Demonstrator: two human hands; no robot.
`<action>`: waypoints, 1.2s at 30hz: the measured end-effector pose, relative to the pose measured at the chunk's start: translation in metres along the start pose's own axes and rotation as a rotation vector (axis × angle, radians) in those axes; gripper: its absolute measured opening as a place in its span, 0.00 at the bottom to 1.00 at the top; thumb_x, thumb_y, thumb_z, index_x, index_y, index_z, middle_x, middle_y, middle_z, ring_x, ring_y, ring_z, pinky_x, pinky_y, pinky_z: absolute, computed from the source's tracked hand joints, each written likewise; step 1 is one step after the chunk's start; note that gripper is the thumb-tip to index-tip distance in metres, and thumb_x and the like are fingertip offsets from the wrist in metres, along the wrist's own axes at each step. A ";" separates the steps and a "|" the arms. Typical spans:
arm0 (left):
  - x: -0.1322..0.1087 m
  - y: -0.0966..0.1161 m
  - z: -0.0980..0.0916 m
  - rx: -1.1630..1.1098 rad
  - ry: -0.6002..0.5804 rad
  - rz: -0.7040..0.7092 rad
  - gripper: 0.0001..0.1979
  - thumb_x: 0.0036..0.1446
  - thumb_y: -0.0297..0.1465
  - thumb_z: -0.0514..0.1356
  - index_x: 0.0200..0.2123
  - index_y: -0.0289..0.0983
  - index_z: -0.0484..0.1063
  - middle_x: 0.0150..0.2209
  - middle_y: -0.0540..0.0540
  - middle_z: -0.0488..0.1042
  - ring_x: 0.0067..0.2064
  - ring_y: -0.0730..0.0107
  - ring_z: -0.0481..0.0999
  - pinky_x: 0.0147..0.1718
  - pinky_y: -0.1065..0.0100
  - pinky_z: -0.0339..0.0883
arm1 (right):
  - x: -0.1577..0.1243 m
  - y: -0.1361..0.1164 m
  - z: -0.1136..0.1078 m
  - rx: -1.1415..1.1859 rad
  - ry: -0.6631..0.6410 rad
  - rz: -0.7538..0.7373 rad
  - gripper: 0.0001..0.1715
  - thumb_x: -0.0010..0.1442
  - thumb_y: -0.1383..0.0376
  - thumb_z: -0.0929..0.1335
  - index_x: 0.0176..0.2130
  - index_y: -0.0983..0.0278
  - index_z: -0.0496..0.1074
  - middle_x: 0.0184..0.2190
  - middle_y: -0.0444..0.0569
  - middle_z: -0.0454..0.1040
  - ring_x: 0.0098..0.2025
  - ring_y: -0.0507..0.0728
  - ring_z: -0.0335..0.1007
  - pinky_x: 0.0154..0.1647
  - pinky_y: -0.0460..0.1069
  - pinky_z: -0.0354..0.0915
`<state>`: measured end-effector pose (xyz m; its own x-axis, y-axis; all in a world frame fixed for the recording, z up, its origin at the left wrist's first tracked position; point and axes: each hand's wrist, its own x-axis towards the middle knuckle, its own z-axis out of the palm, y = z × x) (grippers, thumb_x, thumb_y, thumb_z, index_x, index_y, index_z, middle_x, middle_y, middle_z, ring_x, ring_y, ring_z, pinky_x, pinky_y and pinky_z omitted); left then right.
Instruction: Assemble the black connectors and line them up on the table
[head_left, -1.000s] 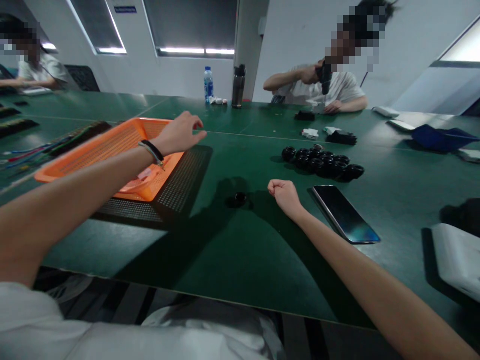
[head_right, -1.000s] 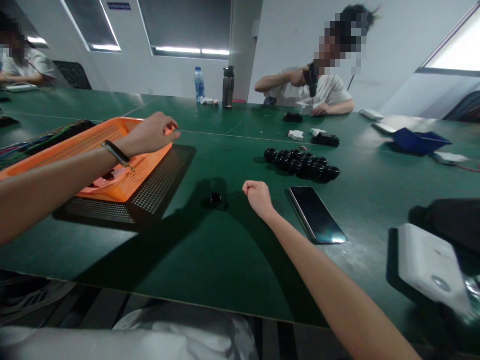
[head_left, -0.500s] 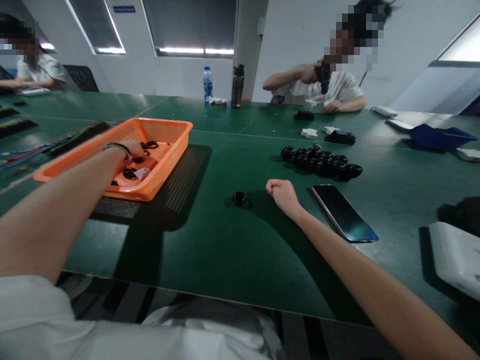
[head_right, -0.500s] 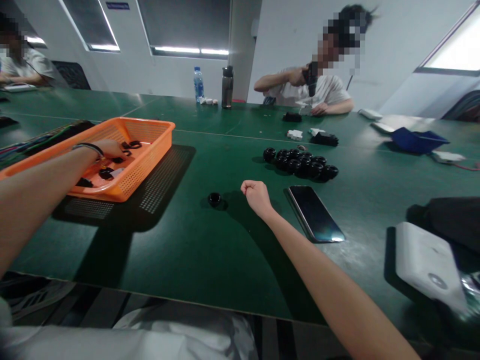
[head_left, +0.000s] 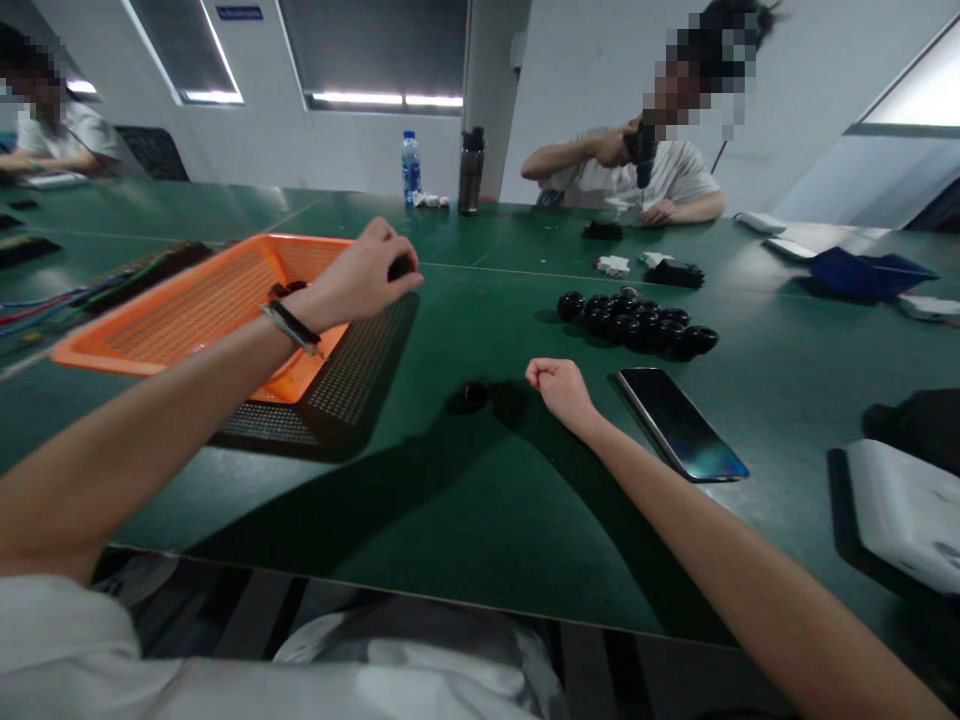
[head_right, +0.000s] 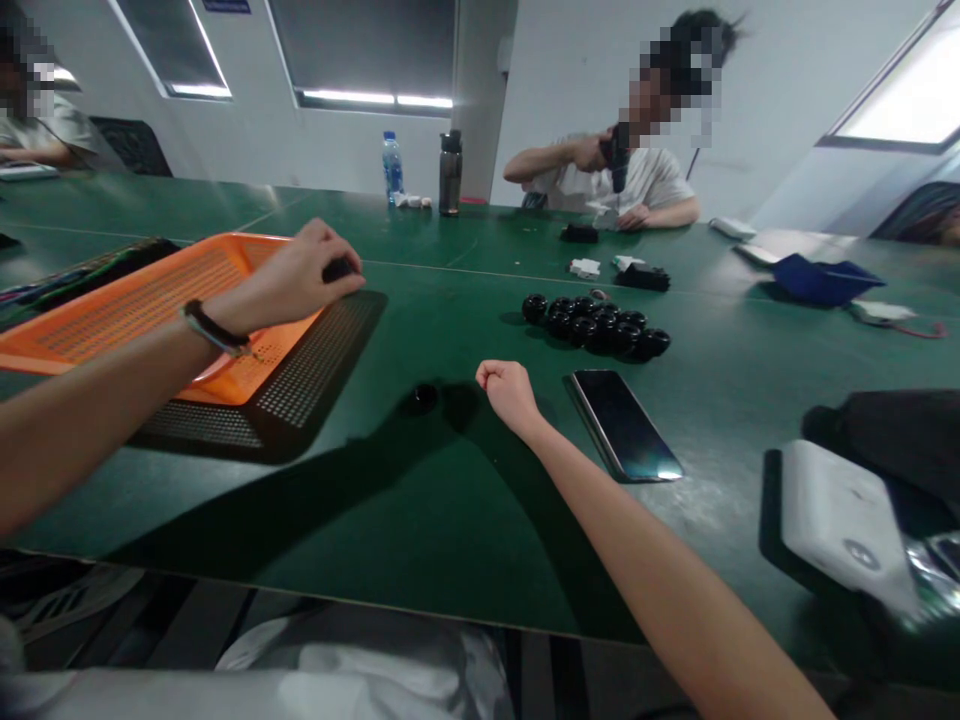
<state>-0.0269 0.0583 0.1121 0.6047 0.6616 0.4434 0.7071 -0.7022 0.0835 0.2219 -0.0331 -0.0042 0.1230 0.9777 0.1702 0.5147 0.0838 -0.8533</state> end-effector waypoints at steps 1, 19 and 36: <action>-0.007 0.015 0.006 -0.027 -0.049 0.061 0.11 0.56 0.35 0.55 0.36 0.32 0.69 0.40 0.43 0.62 0.43 0.66 0.65 0.47 0.63 0.61 | 0.000 0.000 0.000 -0.003 -0.001 0.000 0.09 0.34 0.72 0.54 0.12 0.62 0.56 0.11 0.40 0.52 0.17 0.49 0.48 0.23 0.47 0.47; -0.064 0.039 0.072 -0.232 -0.303 0.185 0.27 0.52 0.35 0.56 0.54 0.38 0.52 0.46 0.42 0.60 0.43 0.65 0.68 0.41 0.65 0.66 | -0.004 -0.007 -0.002 0.007 -0.047 0.030 0.12 0.38 0.74 0.54 0.12 0.63 0.57 0.11 0.40 0.56 0.17 0.49 0.51 0.22 0.46 0.51; -0.038 0.027 0.088 -0.512 -0.117 0.025 0.13 0.54 0.34 0.57 0.42 0.34 0.66 0.41 0.44 0.67 0.38 0.69 0.69 0.40 0.64 0.66 | 0.004 0.011 0.001 0.193 0.033 0.040 0.09 0.36 0.73 0.55 0.13 0.63 0.59 0.11 0.39 0.53 0.16 0.48 0.48 0.20 0.45 0.47</action>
<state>0.0013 0.0371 0.0190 0.6768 0.6474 0.3504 0.4401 -0.7375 0.5123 0.2274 -0.0285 -0.0131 0.1697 0.9744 0.1472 0.3365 0.0831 -0.9380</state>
